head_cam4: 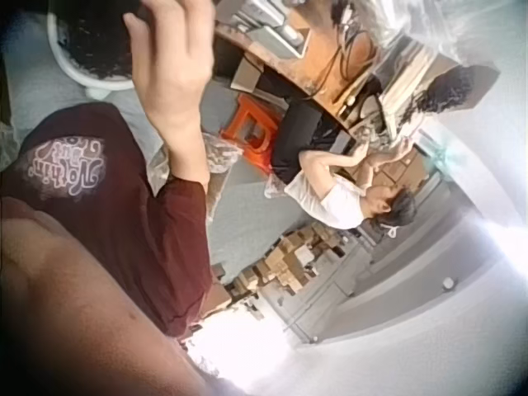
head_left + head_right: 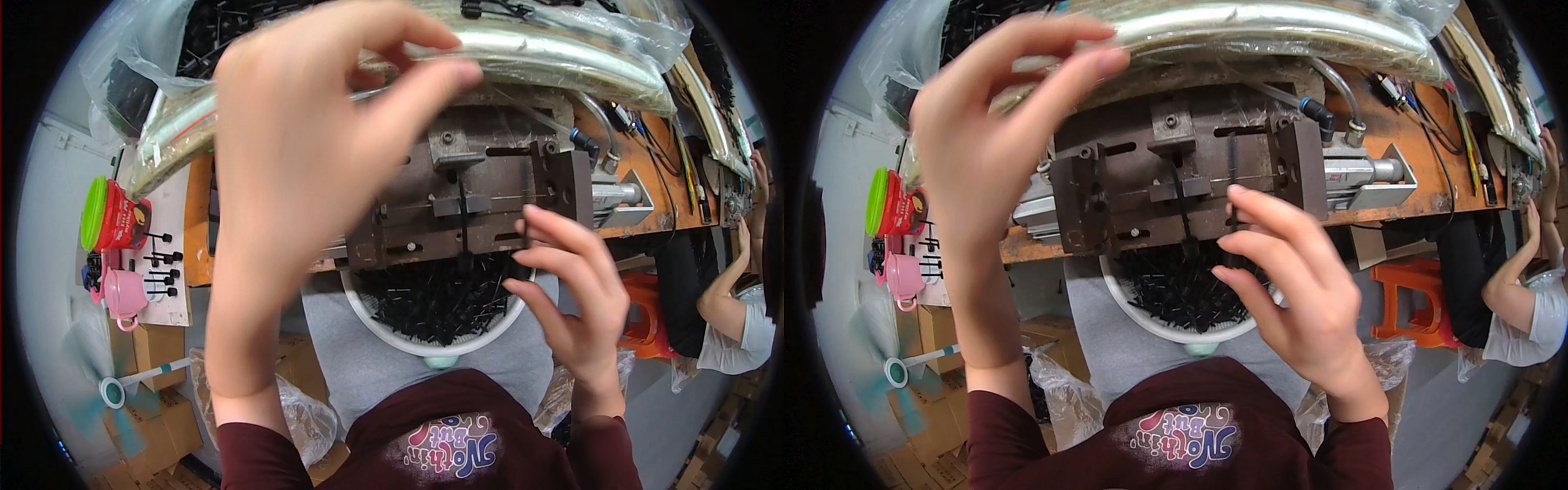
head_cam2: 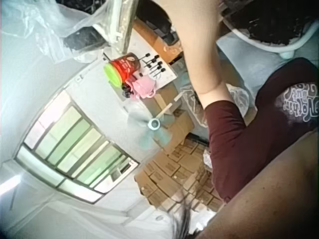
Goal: Assembling small black cable components using a pneumatic press machine at a workbench.
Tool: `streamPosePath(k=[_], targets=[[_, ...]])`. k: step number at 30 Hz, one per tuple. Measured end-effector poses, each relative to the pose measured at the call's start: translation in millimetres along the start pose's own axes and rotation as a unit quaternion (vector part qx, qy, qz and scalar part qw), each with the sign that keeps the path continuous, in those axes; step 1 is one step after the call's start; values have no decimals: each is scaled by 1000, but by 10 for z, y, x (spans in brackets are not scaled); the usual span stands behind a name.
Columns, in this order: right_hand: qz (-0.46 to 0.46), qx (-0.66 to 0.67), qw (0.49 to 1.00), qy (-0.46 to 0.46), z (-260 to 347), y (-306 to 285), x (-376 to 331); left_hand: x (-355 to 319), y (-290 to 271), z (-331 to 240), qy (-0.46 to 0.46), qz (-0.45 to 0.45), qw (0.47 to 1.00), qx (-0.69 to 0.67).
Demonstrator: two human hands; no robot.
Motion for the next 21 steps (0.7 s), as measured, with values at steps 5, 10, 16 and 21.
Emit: streamPosePath(k=[5, 10, 16, 21], targets=[[70, -74, 994, -42, 55, 394, 33, 685, 296, 340, -2, 45, 998, -48], [62, -184, 976, -102, 158, 484, 86, 957, 780, 572, -28, 116, 991, -64], [111, -229, 964, -74, 154, 526, 120, 922, 671, 554, -77, 163, 979, -90], [146, -197, 964, -103, 229, 382, 255, 618, 190, 530, -173, 150, 959, -170]])
Point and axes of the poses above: each hand's wrist, its own x-axis towards the middle knuckle, its own y-axis out of the palm, z = x × y, the point moved 9 cm from there along x, towards the middle knuckle, and after that the axes turned 5 degrees about z, right-handed, at the moved point
